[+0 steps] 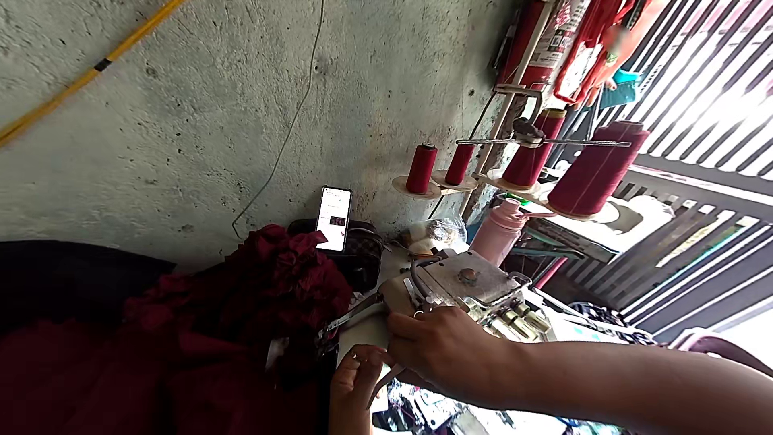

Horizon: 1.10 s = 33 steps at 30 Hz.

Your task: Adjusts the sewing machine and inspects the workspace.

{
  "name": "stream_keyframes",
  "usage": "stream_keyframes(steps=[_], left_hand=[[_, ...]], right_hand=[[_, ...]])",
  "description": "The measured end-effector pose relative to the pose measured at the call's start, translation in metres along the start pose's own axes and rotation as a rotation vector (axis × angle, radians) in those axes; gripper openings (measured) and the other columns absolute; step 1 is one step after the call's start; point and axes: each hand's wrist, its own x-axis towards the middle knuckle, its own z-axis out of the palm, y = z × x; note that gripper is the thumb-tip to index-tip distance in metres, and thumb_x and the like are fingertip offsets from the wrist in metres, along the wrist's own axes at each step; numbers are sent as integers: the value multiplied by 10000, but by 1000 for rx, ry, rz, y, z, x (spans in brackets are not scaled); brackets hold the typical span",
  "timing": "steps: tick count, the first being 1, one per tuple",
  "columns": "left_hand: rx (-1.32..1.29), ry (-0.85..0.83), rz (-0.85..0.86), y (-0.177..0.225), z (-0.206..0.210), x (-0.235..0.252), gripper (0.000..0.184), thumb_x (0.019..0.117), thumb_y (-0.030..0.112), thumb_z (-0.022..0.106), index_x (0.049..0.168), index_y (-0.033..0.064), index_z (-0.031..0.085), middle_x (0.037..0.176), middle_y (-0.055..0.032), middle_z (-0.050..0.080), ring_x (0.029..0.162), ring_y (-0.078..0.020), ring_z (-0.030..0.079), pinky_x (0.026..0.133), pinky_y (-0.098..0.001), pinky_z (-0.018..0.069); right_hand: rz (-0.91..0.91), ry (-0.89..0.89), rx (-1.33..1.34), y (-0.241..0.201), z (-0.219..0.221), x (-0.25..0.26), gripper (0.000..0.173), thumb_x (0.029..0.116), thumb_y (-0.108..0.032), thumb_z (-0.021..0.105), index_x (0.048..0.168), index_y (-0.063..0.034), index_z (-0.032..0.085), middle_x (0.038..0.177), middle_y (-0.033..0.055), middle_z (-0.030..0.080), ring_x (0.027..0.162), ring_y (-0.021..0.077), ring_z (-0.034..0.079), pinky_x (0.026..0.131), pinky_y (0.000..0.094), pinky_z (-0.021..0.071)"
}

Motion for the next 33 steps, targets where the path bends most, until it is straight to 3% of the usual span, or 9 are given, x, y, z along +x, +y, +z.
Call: stream_keyframes(steps=[3, 7, 13, 19, 26, 33], left_hand=[[-14, -8, -5, 0, 0, -1, 204, 980, 62, 578, 905, 179, 727, 753, 89, 706, 598, 48, 581, 583, -131, 480], [-19, -8, -9, 0, 1, -1, 212, 973, 65, 579, 880, 180, 731, 754, 90, 692, 594, 41, 572, 577, -138, 483], [-6, -21, -22, 0, -1, -1, 242, 981, 60, 553, 861, 184, 723, 715, 88, 680, 594, 42, 573, 584, -137, 478], [-4, -25, -41, 1, -1, 0, 238, 988, 99, 569, 862, 219, 731, 699, 121, 654, 584, 56, 555, 573, -128, 471], [11, 19, -30, 1, 1, -1, 246, 988, 63, 552, 883, 197, 730, 707, 111, 662, 595, 43, 573, 597, -138, 492], [12, 23, -13, -2, -1, 1, 202, 993, 86, 567, 912, 164, 736, 814, 64, 721, 639, 33, 605, 618, -134, 506]], right_hand=[[4, 20, 1, 0, -3, 1, 205, 911, -211, 615, 734, -109, 629, 755, 48, 567, 484, 148, 502, 369, 275, 341], [10, 6, -7, 0, -7, 0, 166, 933, -230, 606, 940, -110, 721, 808, 50, 589, 507, 155, 526, 383, 272, 361], [-39, 32, -12, 0, -2, -3, 192, 946, -121, 581, 784, -111, 682, 762, 34, 582, 499, 132, 498, 387, 257, 339], [-26, 26, 8, 3, -3, -4, 173, 944, -116, 583, 808, -112, 689, 783, 43, 598, 508, 140, 518, 389, 262, 362], [-30, 31, 5, 5, -1, -5, 201, 960, -183, 580, 793, -115, 670, 772, 38, 585, 514, 144, 509, 396, 269, 351], [-35, 25, 2, 5, 1, -7, 203, 943, -175, 583, 767, -112, 662, 754, 36, 580, 508, 148, 510, 392, 273, 355]])
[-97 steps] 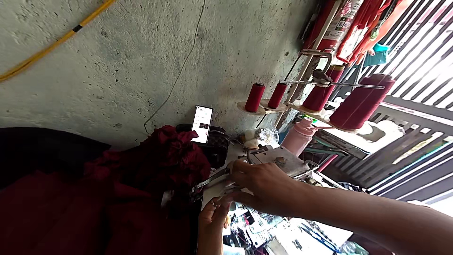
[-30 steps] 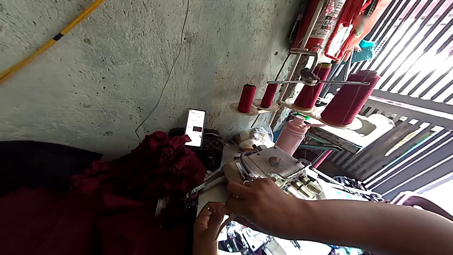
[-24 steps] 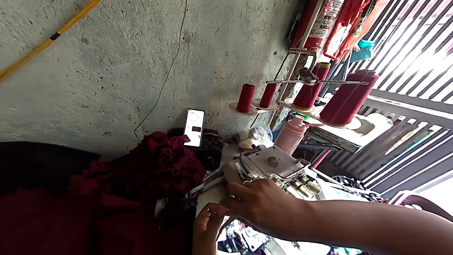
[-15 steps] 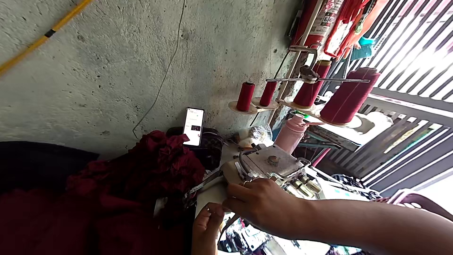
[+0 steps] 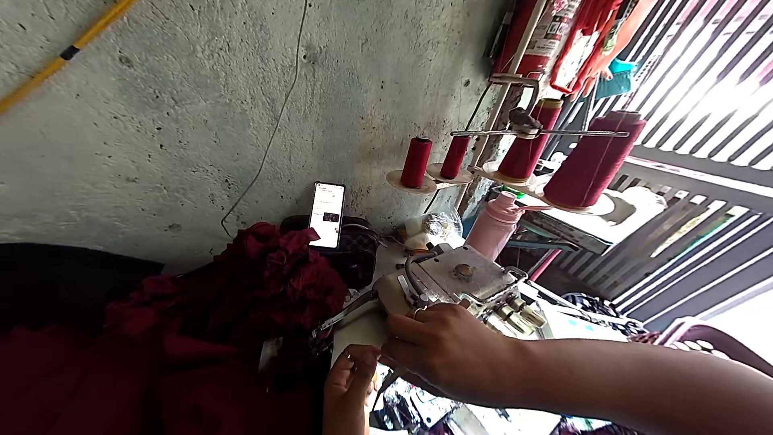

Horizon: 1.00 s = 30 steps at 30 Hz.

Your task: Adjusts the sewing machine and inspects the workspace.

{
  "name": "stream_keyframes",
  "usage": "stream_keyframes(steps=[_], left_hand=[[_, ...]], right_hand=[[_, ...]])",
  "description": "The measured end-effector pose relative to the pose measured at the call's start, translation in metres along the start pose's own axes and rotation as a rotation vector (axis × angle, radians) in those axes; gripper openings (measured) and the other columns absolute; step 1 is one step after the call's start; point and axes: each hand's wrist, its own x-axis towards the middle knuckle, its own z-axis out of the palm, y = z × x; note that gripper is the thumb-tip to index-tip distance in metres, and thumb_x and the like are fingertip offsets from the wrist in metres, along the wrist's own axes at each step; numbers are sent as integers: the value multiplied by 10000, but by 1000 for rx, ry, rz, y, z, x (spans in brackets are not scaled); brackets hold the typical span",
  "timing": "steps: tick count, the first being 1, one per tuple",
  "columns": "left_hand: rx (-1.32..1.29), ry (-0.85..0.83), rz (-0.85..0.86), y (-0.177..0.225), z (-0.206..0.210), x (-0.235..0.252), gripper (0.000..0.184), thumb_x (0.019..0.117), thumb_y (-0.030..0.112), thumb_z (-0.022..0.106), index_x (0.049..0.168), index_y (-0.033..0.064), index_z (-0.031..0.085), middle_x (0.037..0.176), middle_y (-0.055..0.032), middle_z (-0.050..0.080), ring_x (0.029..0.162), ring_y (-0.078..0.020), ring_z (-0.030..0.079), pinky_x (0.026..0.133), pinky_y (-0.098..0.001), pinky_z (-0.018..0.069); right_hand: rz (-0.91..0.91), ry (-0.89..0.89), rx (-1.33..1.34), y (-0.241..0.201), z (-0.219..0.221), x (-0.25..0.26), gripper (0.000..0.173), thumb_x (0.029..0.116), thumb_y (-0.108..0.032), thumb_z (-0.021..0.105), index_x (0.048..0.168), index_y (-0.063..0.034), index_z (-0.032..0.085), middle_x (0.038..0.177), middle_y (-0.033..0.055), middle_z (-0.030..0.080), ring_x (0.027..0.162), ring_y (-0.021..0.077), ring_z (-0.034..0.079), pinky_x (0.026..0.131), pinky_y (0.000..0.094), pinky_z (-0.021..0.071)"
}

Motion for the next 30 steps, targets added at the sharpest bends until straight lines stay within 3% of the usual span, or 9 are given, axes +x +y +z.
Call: stream_keyframes(steps=[9, 18, 30], left_hand=[[13, 20, -10, 2, 2, -1, 210, 981, 55, 558, 908, 153, 729, 830, 68, 717, 701, 17, 642, 677, -157, 548], [-6, 31, -8, 3, 4, -1, 241, 985, 38, 549, 885, 166, 727, 802, 86, 709, 678, 26, 640, 666, -153, 549], [96, -17, -43, 0, 2, -1, 173, 1026, 135, 508, 970, 154, 670, 835, 91, 666, 713, 12, 619, 698, -165, 538]], right_hand=[[-13, 15, -10, -2, 3, 0, 258, 954, -207, 564, 716, -119, 613, 731, 34, 554, 502, 149, 497, 389, 275, 339], [25, 22, -8, 2, 1, 0, 272, 947, -231, 581, 702, -113, 594, 722, 37, 547, 497, 148, 498, 386, 275, 341], [37, -84, -8, -7, -1, -5, 253, 901, -253, 630, 696, -105, 619, 732, 46, 562, 492, 152, 515, 373, 276, 349]])
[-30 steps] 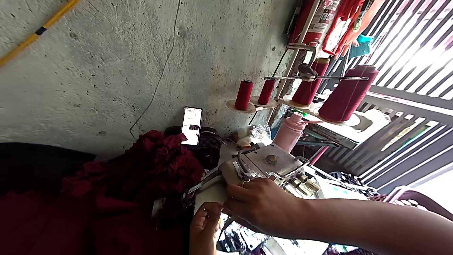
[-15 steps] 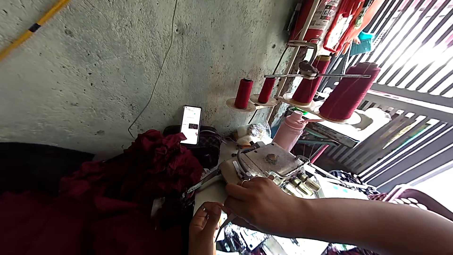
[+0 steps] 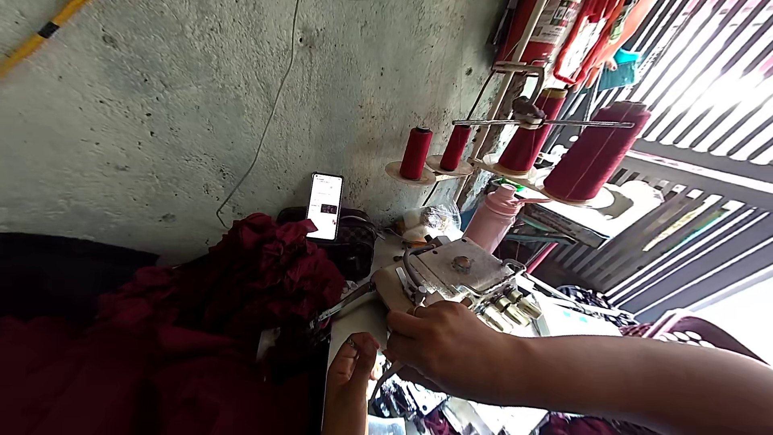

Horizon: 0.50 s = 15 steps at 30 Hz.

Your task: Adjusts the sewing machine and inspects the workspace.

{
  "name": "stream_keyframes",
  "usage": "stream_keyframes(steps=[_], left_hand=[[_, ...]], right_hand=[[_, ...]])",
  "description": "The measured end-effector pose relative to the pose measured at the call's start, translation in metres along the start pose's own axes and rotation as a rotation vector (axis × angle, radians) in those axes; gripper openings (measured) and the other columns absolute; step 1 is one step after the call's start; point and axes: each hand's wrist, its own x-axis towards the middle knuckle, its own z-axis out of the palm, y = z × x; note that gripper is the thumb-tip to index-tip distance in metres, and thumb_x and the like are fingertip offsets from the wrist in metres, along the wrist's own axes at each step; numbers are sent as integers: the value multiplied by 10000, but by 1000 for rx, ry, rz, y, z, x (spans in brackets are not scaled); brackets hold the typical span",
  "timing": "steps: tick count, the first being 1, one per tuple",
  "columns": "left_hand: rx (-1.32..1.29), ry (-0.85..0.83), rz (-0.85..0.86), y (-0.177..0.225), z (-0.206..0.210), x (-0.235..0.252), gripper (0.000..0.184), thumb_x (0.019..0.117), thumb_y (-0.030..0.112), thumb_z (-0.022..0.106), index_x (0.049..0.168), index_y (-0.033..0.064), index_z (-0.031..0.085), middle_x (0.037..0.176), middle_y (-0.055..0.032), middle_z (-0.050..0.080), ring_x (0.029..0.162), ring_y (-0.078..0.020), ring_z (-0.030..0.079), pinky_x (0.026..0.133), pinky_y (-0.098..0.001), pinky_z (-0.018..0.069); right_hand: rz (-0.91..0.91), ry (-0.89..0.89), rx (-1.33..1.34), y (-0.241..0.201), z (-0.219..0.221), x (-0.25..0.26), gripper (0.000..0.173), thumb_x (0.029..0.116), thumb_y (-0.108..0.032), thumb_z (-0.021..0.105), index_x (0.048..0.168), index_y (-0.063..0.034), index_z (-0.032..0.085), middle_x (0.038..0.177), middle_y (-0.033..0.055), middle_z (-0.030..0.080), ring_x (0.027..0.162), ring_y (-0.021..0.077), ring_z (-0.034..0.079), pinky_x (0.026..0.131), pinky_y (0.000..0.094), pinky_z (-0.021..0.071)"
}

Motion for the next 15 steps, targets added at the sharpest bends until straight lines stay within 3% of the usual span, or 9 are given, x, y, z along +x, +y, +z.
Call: stream_keyframes(steps=[5, 7, 10, 15], left_hand=[[93, 33, 29, 0, 1, 1, 149, 1008, 118, 513, 972, 136, 657, 840, 94, 659, 751, 16, 626, 703, -158, 531], [113, 23, 83, -2, -2, 2, 139, 1005, 124, 534, 978, 131, 671, 885, 92, 672, 817, 9, 639, 758, -172, 535], [169, 21, 152, 0, -2, 2, 127, 1000, 117, 544, 970, 129, 667, 866, 109, 663, 784, 35, 615, 724, -145, 505], [192, 5, 196, -2, -3, 4, 120, 982, 81, 546, 976, 100, 665, 846, 105, 661, 720, 52, 595, 694, -121, 498]], right_hand=[[76, -139, 36, -3, -17, 1, 189, 839, -257, 699, 760, -87, 671, 763, 74, 598, 502, 193, 568, 373, 321, 397], [127, -244, 90, -2, -31, 4, 200, 850, -267, 729, 875, -72, 693, 802, 88, 606, 539, 225, 599, 398, 355, 434], [206, -429, 184, 2, -54, 12, 251, 900, -232, 738, 1053, -50, 658, 907, 125, 619, 658, 285, 643, 490, 413, 476], [155, -374, 164, 6, -65, 12, 158, 962, -223, 663, 990, -68, 658, 901, 99, 622, 645, 236, 644, 480, 368, 482]])
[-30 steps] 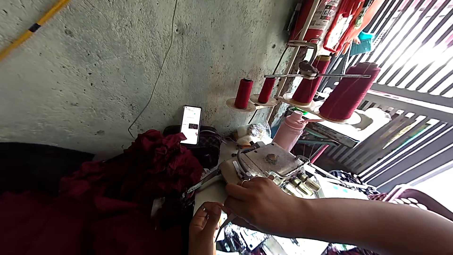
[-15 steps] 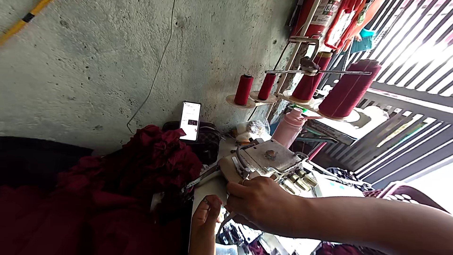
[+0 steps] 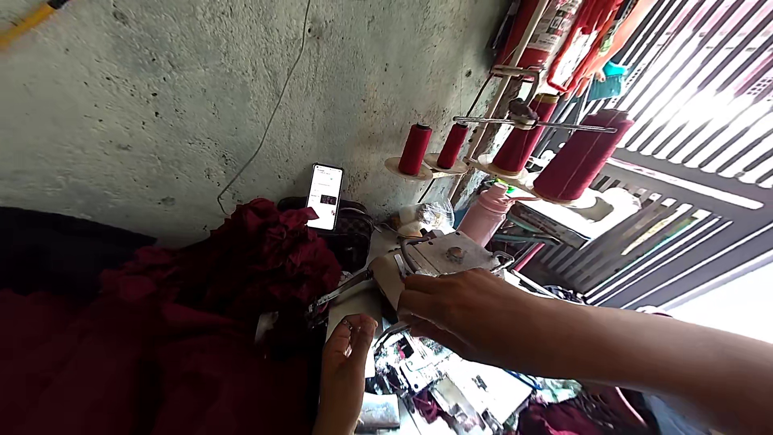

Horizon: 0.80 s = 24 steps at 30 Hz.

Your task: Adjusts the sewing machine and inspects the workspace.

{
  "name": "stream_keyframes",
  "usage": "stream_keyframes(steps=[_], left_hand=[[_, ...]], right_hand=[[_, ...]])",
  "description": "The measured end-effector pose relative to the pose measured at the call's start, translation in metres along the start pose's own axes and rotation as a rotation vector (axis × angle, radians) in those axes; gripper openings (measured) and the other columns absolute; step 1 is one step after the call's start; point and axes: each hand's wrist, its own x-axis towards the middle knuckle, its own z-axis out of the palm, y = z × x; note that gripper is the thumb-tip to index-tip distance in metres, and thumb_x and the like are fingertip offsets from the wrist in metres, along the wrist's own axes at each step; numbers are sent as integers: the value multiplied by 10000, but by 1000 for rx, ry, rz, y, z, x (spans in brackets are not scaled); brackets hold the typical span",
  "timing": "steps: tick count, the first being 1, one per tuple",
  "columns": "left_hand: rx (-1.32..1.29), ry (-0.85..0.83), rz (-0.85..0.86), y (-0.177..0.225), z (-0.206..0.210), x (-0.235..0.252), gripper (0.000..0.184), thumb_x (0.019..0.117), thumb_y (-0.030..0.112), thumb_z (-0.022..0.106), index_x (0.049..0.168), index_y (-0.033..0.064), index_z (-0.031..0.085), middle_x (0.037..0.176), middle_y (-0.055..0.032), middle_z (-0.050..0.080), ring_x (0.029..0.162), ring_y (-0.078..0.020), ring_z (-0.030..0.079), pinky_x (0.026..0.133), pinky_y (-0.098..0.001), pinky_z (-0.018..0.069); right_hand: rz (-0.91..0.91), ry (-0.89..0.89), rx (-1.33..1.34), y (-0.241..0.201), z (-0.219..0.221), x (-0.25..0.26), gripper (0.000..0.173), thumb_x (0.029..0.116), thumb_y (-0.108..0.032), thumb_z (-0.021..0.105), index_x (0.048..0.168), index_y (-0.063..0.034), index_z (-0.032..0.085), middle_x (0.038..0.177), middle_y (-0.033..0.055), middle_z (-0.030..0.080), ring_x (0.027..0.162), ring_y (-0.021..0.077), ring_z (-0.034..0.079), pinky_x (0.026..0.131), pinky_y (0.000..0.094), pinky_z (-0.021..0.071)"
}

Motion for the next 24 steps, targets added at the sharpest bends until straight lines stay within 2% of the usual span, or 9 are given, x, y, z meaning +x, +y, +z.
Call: stream_keyframes(steps=[4, 7, 12, 15, 19, 24], left_hand=[[14, -6, -15, 0, 0, 0, 112, 984, 85, 559, 995, 87, 671, 877, 100, 674, 728, 58, 596, 695, -116, 495], [27, 0, -25, 3, 1, 0, 105, 976, 71, 561, 1000, 82, 663, 889, 101, 680, 742, 66, 602, 704, -114, 495], [24, -21, -17, 0, 0, 1, 118, 982, 78, 553, 1005, 80, 669, 871, 101, 678, 722, 62, 598, 678, -111, 488], [30, -26, -19, -1, 0, 1, 108, 992, 104, 565, 995, 91, 672, 852, 101, 674, 706, 60, 591, 675, -110, 484], [29, -27, -17, 0, 1, 1, 109, 993, 104, 562, 983, 94, 670, 846, 99, 670, 694, 58, 581, 663, -107, 475], [39, -31, -20, 1, 1, 1, 118, 991, 93, 548, 979, 82, 666, 848, 90, 668, 707, 57, 584, 670, -108, 474]], right_hand=[[-12, 106, -144, -1, -4, 0, 203, 972, -287, 637, 983, -102, 721, 885, 95, 634, 617, 234, 632, 478, 363, 480], [-21, 132, -219, 0, -6, 2, 175, 976, -249, 615, 998, -136, 747, 862, 95, 638, 626, 245, 631, 506, 368, 480], [6, -2, -257, -4, -15, 4, 176, 956, -164, 612, 1071, -144, 744, 866, 101, 619, 733, 264, 630, 642, 407, 470], [41, -50, -289, -3, -18, 6, 220, 1003, -217, 554, 1058, -117, 742, 867, 89, 632, 758, 252, 625, 689, 410, 456], [115, -154, -258, -4, -25, 10, 289, 1047, -252, 510, 1103, -79, 734, 915, 97, 661, 844, 259, 644, 789, 440, 458], [132, -232, -271, -10, -28, 15, 317, 1059, -289, 506, 1108, -58, 718, 923, 118, 653, 860, 278, 634, 799, 452, 438]])
